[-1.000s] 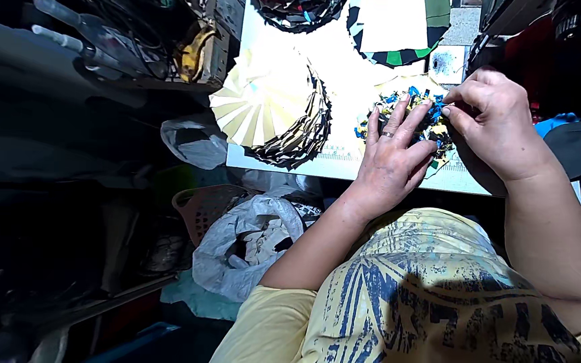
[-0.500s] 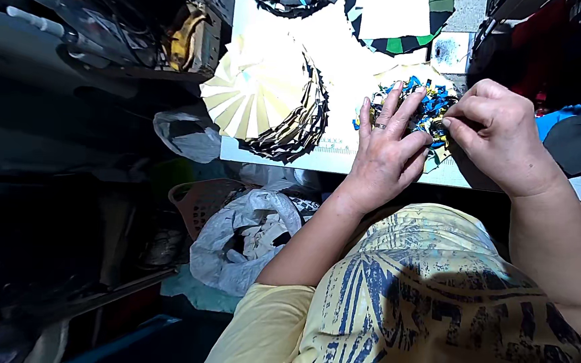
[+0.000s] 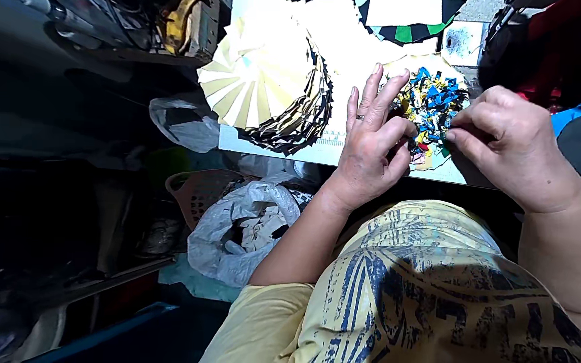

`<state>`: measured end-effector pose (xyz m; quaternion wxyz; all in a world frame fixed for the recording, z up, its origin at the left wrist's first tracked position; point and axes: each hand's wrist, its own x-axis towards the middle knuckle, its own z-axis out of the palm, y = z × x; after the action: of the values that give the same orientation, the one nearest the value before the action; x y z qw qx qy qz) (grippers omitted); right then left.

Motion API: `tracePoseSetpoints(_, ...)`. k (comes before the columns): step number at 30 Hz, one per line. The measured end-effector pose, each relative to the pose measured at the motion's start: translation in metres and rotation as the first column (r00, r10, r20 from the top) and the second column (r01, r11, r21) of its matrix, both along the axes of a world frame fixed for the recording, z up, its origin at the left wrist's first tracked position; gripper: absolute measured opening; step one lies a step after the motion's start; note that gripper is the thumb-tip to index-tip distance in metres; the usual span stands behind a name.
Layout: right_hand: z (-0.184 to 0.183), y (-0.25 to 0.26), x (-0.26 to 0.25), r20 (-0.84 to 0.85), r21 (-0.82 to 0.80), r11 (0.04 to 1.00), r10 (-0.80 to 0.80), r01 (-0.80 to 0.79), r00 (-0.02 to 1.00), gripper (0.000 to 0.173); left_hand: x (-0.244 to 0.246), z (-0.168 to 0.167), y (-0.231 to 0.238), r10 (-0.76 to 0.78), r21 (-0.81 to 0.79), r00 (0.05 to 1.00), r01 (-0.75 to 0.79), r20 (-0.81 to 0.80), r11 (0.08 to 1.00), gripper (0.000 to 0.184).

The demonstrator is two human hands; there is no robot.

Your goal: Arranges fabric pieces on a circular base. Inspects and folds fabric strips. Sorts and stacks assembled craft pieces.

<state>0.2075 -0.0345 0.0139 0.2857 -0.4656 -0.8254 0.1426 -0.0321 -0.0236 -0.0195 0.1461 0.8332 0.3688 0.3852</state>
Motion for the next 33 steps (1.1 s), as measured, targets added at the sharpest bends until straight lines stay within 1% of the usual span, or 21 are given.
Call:
tracePoseSetpoints(2, -0.004, -0.004, -0.002, 0.028, -0.033, 0.998, 0.051, -0.050, 0.998, 0.022, -0.006, 0.002, -0.003, -0.032, -0.020, 0.996, 0.030, -0.088, 0.999, 0.011)
tracePoseSetpoints(5, -0.011, -0.006, -0.008, 0.042, -0.007, 0.998, 0.062, -0.062, 0.997, 0.017, -0.009, 0.000, -0.006, -0.073, -0.062, 0.979, 0.062, -0.190, 0.996, 0.012)
tracePoseSetpoints(9, -0.011, -0.007, -0.017, 0.050, 0.020, 0.996, 0.081, -0.082, 0.995, 0.015, -0.002, 0.002, -0.008, -0.067, -0.061, 0.982, 0.057, -0.178, 0.997, 0.015)
tracePoseSetpoints(12, -0.011, -0.007, -0.019, 0.070, -0.009, 0.994, 0.106, -0.105, 0.992, 0.017, 0.006, 0.006, -0.008, -0.032, -0.048, 0.982, 0.023, -0.188, 0.999, 0.012)
tracePoseSetpoints(14, -0.008, -0.005, -0.014, 0.037, -0.045, 0.993, 0.106, -0.105, 0.994, 0.019, 0.006, 0.007, -0.007, -0.015, -0.053, 0.978, 0.004, -0.208, 0.999, 0.014)
tracePoseSetpoints(17, 0.001, 0.000, 0.001, -0.053, -0.041, 0.997, 0.057, -0.059, 0.997, 0.020, 0.002, 0.006, -0.007, -0.017, -0.056, 0.985, 0.008, -0.169, 0.998, 0.015)
tracePoseSetpoints(19, 0.009, 0.003, 0.008, -0.048, -0.008, 1.000, -0.030, 0.030, 0.998, 0.020, -0.001, 0.005, -0.009, -0.043, -0.052, 0.990, 0.036, -0.137, 0.998, 0.016)
tracePoseSetpoints(21, 0.012, 0.009, 0.010, -0.024, 0.023, 0.995, -0.098, 0.098, 0.995, 0.021, -0.001, 0.006, -0.010, -0.067, -0.052, 0.988, 0.060, -0.142, 0.997, 0.017)
tracePoseSetpoints(23, 0.011, 0.018, 0.007, -0.011, 0.038, 0.993, -0.111, 0.111, 0.994, 0.022, 0.001, 0.006, -0.010, -0.083, -0.058, 0.980, 0.074, -0.180, 0.996, 0.016)
tracePoseSetpoints(25, 0.006, 0.027, 0.001, 0.021, 0.017, 0.994, -0.113, 0.112, 0.993, 0.024, 0.004, 0.007, -0.008, -0.081, -0.047, 0.974, 0.073, -0.211, 0.996, 0.015)
tracePoseSetpoints(27, 0.001, 0.034, -0.005, 0.068, -0.009, 0.994, -0.110, 0.111, 0.992, 0.026, 0.007, 0.008, -0.006, -0.055, -0.027, 0.971, 0.051, -0.231, 0.998, 0.013)
tracePoseSetpoints(29, -0.004, 0.039, -0.009, 0.107, -0.009, 0.993, -0.112, 0.114, 0.988, 0.023, 0.009, 0.006, -0.002, -0.025, -0.004, 0.970, 0.025, -0.243, 1.000, 0.014)
tracePoseSetpoints(31, -0.007, 0.042, -0.012, 0.096, 0.033, 0.993, -0.119, 0.116, 0.988, 0.018, 0.009, 0.006, 0.000, -0.024, -0.011, 0.970, 0.022, -0.241, 1.000, 0.018)
tracePoseSetpoints(33, -0.006, 0.042, -0.011, 0.037, 0.081, 0.989, -0.127, 0.124, 0.991, 0.018, 0.008, 0.006, 0.000, -0.036, -0.022, 0.974, 0.032, -0.224, 0.999, 0.022)
